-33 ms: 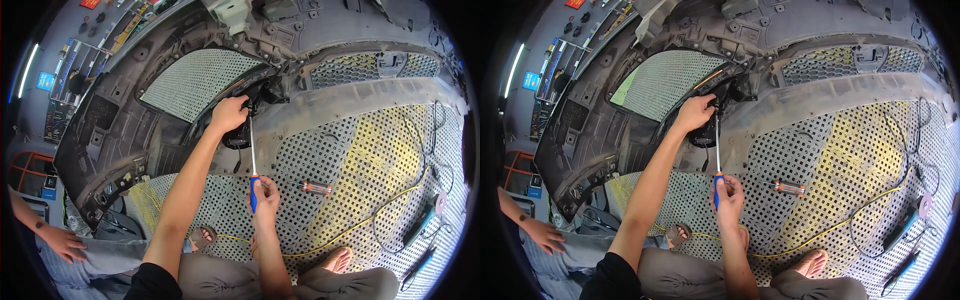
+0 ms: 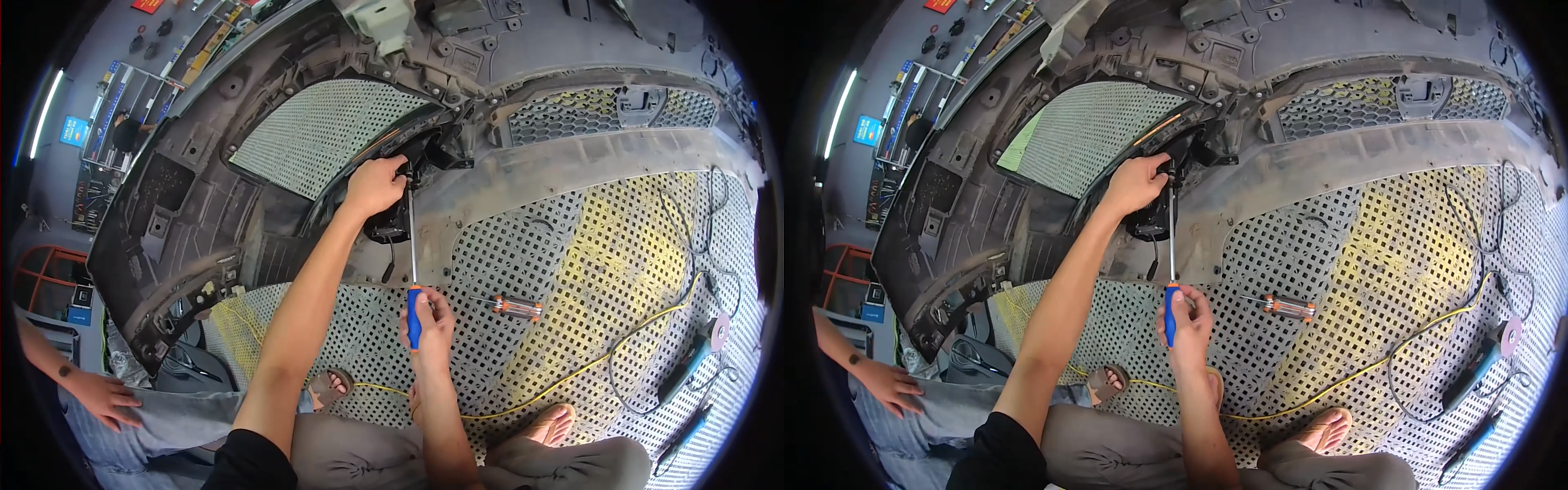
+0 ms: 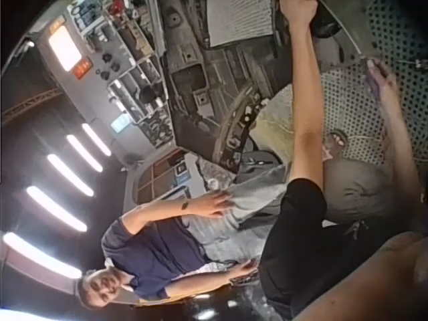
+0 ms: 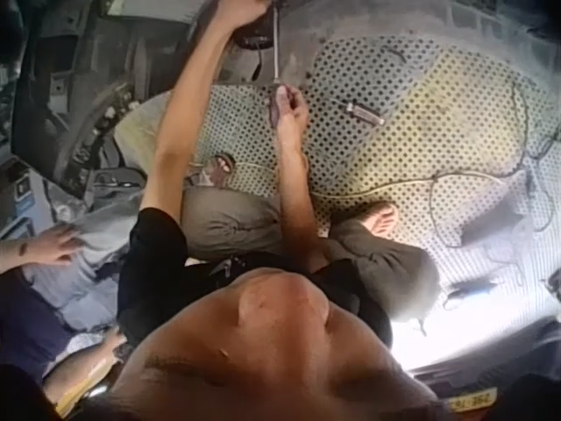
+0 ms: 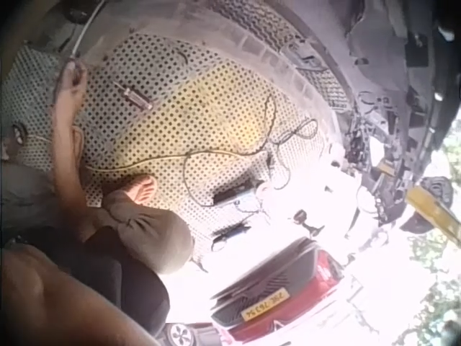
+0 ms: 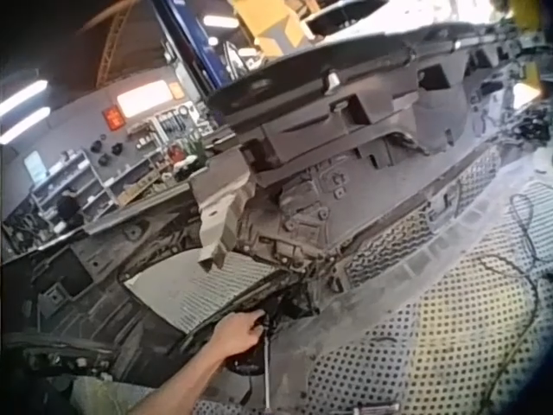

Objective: Replacing and screwing components onto a car bumper.

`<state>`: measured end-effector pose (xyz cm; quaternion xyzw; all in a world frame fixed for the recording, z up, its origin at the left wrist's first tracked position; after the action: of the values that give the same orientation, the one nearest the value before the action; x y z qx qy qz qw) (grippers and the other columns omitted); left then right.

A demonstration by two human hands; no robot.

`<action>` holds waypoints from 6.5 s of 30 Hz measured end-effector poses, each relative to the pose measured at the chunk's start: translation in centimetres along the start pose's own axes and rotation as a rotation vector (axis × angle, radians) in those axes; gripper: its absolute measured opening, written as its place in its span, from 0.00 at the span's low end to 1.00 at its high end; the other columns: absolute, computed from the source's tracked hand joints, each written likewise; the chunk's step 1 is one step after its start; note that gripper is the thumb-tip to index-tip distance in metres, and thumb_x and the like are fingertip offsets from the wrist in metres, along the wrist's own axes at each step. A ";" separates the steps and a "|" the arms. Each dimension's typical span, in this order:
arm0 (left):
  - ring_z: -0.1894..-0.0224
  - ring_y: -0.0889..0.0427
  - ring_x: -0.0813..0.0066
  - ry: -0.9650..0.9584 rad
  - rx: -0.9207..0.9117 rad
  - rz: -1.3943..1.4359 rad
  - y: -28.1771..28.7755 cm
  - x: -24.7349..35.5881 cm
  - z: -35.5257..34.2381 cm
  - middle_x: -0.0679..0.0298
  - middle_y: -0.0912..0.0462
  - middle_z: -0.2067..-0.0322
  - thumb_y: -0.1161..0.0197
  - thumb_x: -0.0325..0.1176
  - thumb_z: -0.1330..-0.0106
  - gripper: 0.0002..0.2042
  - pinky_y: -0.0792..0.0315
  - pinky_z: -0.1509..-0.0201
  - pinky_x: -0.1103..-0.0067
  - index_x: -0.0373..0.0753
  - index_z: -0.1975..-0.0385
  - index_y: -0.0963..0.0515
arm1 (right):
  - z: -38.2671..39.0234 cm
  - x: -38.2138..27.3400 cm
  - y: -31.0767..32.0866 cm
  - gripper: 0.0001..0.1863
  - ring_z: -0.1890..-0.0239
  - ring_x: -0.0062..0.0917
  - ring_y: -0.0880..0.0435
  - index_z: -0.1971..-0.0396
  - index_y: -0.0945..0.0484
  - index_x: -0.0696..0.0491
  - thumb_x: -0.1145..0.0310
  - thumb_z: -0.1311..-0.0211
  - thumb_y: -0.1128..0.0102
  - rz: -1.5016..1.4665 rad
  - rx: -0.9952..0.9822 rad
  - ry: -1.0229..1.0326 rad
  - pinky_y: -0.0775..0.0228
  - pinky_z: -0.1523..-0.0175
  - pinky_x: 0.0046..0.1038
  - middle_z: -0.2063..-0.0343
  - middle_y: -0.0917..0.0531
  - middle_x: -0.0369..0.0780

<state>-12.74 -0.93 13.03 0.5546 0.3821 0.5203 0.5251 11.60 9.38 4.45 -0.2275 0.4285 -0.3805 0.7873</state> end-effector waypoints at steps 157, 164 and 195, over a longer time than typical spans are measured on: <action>0.61 0.13 0.54 -0.020 0.142 -0.156 -1.7 0.5 -0.3 0.56 0.12 0.69 0.32 0.50 0.38 0.18 0.22 0.57 0.61 0.42 0.60 0.14 | 1.8 -0.2 -2.1 0.16 0.80 0.17 0.28 0.44 0.30 0.57 0.64 0.24 0.48 -0.276 -0.096 -0.151 0.41 0.82 0.18 0.67 0.20 0.40; 0.62 0.13 0.53 -0.011 0.157 -0.127 -1.7 0.5 -0.3 0.55 0.13 0.71 0.31 0.49 0.40 0.17 0.22 0.58 0.60 0.41 0.64 0.14 | 2.2 -1.3 -3.2 0.19 0.81 0.16 0.31 0.42 0.30 0.58 0.63 0.26 0.46 -0.841 -0.450 -0.405 0.41 0.83 0.17 0.67 0.23 0.38; 0.54 0.18 0.42 0.035 0.069 -0.071 -0.9 0.6 -0.9 0.45 0.15 0.60 0.53 0.47 0.29 0.21 0.26 0.48 0.56 0.44 0.56 0.14 | 1.1 -0.2 -1.8 0.18 0.83 0.16 0.33 0.39 0.30 0.51 0.60 0.23 0.48 -1.214 -0.496 -0.482 0.45 0.83 0.17 0.68 0.23 0.37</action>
<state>-13.38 -0.05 12.21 0.5493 0.4285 0.4976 0.5168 11.75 8.48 6.40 -0.6777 0.1134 -0.5830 0.4336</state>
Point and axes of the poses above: each hand's wrist, its own z-axis away from the middle knuckle, its own y-axis out of the back of the hand, x = y × z, the point moved 2 cm from there along -z, towards the middle knuckle
